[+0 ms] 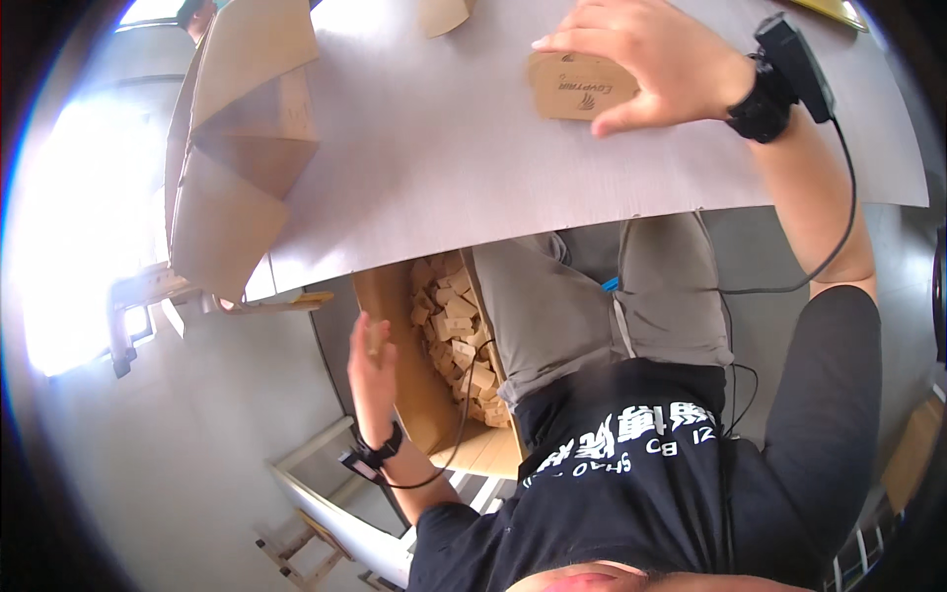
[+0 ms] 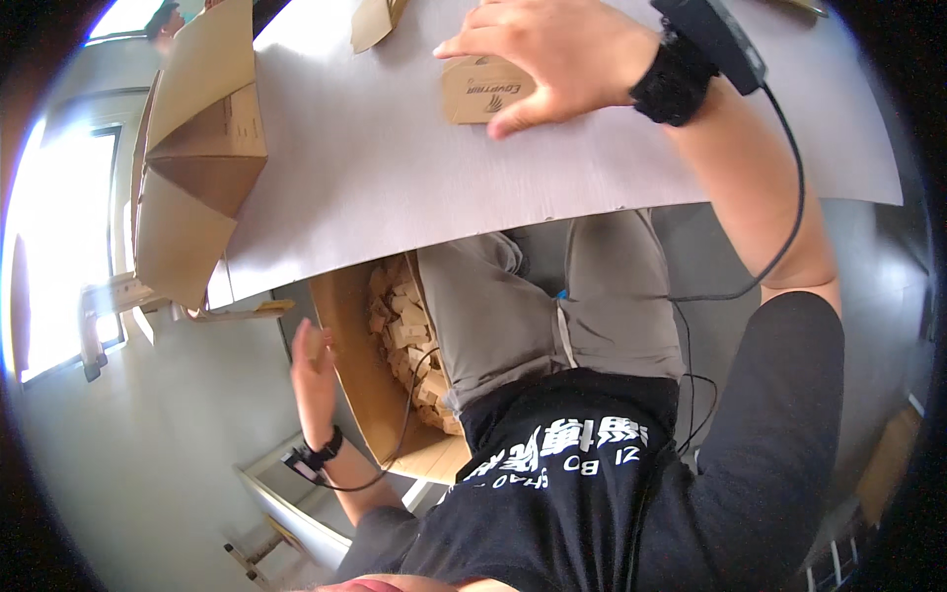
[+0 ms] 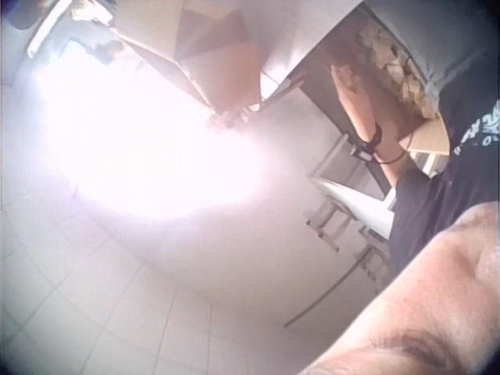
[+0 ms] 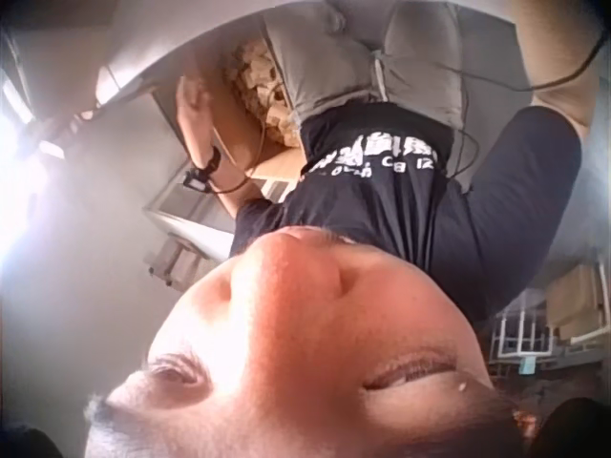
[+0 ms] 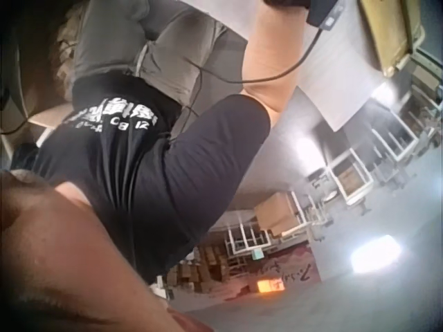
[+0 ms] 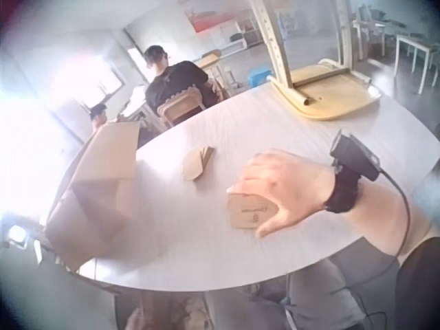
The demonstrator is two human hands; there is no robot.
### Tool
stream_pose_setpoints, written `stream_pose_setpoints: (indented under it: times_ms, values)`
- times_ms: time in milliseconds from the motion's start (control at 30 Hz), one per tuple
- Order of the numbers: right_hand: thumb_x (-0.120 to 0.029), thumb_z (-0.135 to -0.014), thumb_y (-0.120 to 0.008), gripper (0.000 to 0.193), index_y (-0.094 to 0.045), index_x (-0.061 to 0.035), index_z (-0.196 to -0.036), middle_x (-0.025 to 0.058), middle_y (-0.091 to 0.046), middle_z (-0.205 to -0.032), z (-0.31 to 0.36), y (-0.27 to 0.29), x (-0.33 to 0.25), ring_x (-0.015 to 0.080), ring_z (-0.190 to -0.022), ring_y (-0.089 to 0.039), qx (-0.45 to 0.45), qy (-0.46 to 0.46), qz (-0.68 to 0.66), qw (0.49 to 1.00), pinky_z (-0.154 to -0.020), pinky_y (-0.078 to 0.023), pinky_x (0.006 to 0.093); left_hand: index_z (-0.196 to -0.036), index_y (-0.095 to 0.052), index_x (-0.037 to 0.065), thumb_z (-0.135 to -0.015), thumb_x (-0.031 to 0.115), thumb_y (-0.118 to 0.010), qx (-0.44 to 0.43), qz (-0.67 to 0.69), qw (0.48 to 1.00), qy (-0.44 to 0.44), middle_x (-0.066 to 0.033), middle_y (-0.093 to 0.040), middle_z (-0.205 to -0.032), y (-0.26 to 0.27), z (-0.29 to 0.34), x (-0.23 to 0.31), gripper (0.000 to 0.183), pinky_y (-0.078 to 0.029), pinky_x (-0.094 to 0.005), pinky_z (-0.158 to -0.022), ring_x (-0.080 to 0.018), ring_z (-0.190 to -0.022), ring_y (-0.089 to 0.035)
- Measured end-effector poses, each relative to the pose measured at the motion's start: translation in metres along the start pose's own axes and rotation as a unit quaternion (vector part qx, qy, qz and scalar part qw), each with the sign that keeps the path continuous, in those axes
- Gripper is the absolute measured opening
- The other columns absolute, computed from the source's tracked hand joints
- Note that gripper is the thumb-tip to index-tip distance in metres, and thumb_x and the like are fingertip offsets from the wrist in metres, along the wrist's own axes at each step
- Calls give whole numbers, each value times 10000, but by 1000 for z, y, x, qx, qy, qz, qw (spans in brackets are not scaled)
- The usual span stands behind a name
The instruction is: Folding pre-cut cardboard shoe components and organizing them on the table.
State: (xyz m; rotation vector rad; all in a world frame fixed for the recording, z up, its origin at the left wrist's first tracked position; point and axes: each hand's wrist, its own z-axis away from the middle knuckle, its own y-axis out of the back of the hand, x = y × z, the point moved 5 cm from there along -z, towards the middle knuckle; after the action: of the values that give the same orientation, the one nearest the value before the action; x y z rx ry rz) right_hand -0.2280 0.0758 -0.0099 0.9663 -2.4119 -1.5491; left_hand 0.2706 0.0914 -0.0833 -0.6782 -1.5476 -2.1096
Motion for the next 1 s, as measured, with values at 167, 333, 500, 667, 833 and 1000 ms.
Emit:
stream_pose_setpoints:
  times_ms: [167, 333, 500, 667, 833, 1000]
  values:
    - [-412, -722, -855, 705, -632, -40, -1278, 106, -698, -1036, -2, -2, -19, 300, -981, -636, -68, 13, 91, 993, -920, -470, 424, -1579, -329, 28, -913, 185, -730, -121, -257, 955, -83, -260, -424, -1556, -8, 32, -35, 793, -346, -494, -1189, -424, -1477, -350]
    - [-90, -748, -827, 620, -655, -140, -1341, 150, -706, -1210, 8, -19, -11, 348, -1161, -633, -98, -87, 53, 990, -961, -517, 446, -1562, -360, 29, -893, 209, -743, -126, -248, 944, -179, -230, -452, -1542, -21, 5, 84, 792, -356, -457, -1184, -406, -1477, -359]
    - [-119, -680, -854, 864, -540, -177, -1483, 134, -711, -1131, 12, -20, 2, 352, -1028, -655, -41, -45, 0, 998, -903, -523, 435, -1537, -417, 57, -854, 252, -781, -258, -155, 888, -347, -214, -560, -1428, -54, -13, 179, 799, -439, -455, -1098, -399, -1340, -509]
    - [-162, -667, -876, 860, -559, -163, -1467, 143, -709, -1147, 10, -21, 9, 339, -1056, -660, -84, -100, -68, 989, -922, -528, 427, -1492, -482, 64, -832, 261, -796, -193, -197, 820, -502, -173, -639, -1289, -72, -29, 264, 757, -482, -442, -1024, -366, -1221, -577]
    - [-181, -674, -891, 794, -596, -88, -1405, 158, -699, -1174, 14, -14, 12, 306, -1060, -676, -27, -67, -81, 994, -937, -528, 414, -1449, -547, 72, -814, 292, -817, -45, -142, 805, -574, -161, -657, -1286, -110, -83, 314, 724, -497, -438, -996, -360, -1160, -615]
    - [-306, -759, -845, 502, -675, -7, -1124, 154, -691, -903, 1, 3, 18, 329, -851, -675, 12, -143, -149, 978, -790, -528, 406, -1422, -578, 49, -841, 214, -808, 84, -138, 721, -674, -137, -695, -1208, -142, -109, 330, 647, -545, -390, -910, -322, -1081, -664]
